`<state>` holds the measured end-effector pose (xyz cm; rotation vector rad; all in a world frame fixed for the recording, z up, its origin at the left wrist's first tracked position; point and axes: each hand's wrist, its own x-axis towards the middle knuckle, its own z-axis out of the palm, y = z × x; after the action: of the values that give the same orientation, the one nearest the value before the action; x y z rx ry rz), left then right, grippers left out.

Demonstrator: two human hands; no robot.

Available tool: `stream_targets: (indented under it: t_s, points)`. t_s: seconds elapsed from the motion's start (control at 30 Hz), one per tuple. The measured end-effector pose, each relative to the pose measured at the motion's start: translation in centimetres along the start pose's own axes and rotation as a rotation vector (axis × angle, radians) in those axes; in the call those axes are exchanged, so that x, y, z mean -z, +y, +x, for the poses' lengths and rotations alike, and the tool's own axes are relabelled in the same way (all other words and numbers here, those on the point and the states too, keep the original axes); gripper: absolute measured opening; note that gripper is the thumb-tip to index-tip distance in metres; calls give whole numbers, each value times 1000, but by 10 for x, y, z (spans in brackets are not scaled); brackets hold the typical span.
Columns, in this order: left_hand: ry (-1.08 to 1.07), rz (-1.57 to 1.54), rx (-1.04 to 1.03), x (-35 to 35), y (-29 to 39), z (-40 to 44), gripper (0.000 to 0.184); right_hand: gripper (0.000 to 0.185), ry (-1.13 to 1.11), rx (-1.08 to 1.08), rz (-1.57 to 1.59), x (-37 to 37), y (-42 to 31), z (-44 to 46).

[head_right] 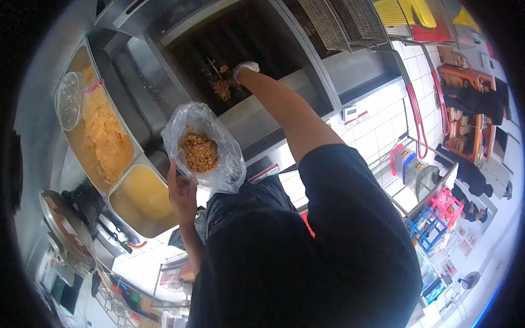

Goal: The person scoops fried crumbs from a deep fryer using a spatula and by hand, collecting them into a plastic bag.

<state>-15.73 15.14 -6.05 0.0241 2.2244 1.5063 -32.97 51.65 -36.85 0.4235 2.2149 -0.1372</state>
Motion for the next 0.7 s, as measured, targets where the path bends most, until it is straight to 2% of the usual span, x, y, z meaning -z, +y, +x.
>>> stream_targets:
  t_s: [0.1, 0.13, 0.23, 0.3, 0.33, 0.4, 0.5, 0.6, 0.7]
  points:
    - [-1, 7, -65, -3, -1, 2, 70, 30, -141, 94, -71, 25, 17, -35]
    - [-18, 12, -27, -1, -4, 2, 70, 30, -175, 119, -100, 30, 20, -38]
    - [19, 37, -47, -4, 4, -1, 70, 30, -267, 214, -186, -3, 38, 35]
    - [14, 16, -23, -3, 2, -1, 70, 26, -252, 507, -560, 21, 53, 21]
    - [6, 12, -9, -2, -3, -4, 70, 27, -261, 582, -630, 19, 58, 48]
    - [-1, 0, 17, -2, -11, -6, 70, 21, -310, 654, -686, 93, 57, -37]
    - [3, 8, 19, -2, -12, -4, 71, 22, -285, 463, -536, 122, 47, -47]
    - [7, 21, -14, -4, -10, 1, 72, 24, -134, 239, -264, 118, 23, -29]
    - [0, 36, -24, -2, -9, 5, 72, 26, 84, 137, 28, 92, 6, -18]
